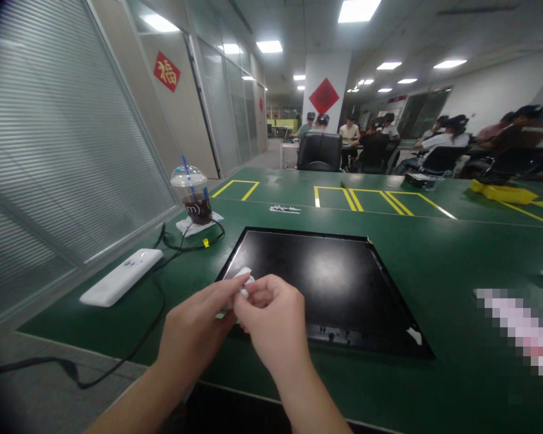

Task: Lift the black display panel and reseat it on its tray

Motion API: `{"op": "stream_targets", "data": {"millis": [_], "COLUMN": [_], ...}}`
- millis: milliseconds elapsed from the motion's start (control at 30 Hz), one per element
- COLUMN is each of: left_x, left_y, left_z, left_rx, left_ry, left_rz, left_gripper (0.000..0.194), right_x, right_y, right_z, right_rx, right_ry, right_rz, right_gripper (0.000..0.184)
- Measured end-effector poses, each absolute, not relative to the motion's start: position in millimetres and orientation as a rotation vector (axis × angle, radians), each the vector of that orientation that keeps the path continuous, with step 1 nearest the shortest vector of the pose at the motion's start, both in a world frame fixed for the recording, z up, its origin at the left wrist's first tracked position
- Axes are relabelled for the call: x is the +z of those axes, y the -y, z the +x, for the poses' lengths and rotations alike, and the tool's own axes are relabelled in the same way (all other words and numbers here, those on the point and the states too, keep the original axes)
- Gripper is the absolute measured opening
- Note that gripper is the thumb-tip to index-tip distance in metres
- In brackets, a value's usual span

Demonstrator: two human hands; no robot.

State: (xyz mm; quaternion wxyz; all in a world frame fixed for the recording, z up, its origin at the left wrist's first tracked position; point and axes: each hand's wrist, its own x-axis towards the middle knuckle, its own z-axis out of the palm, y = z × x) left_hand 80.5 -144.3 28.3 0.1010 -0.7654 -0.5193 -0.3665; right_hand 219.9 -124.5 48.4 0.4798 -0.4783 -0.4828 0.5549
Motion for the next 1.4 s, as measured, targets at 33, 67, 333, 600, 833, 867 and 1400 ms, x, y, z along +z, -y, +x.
{"op": "stream_targets", "data": {"millis": [33,67,333,600,833,867,1400], "left_x": [27.9,27.1,19.9,25.2,14.2,13.2,24.1], "left_y": [143.9,143.5,145.0,109.5,55.8,51.1,-8.1], "left_z": [80.2,79.6,79.6,33.3,-49.3,-57.7,-13.2], "left_rx": [-1.092,-1.103,-1.251,-1.083,-0.603,-0.568,0.052], "left_ry": [1.524,1.520,1.623,2.175,2.585,2.613,2.372], "left_rz": [-2.259,-2.258,-2.310,-2.196,-1.925,-1.903,-2.221], "left_gripper": [0.036,0.036,0.046,0.032,0.048,0.052,0.046], "right_x": [47.4,45.9,26.4,41.1,22.8,15.8,-37.2], "right_y": [124.9,125.4,123.6,97.4,37.3,28.4,15.0], "right_z": [219.3,219.1,219.2,288.9,416.9,432.9,488.8], "right_rx": [1.370,1.385,0.783,0.615,0.678,0.695,0.217], "right_ry": [1.169,1.166,1.598,1.396,1.405,1.390,1.484], "right_rz": [-1.164,-1.161,-1.169,-1.179,-1.680,-1.763,-2.121], "right_gripper": [0.025,0.027,0.026,0.049,0.035,0.032,0.025]}}
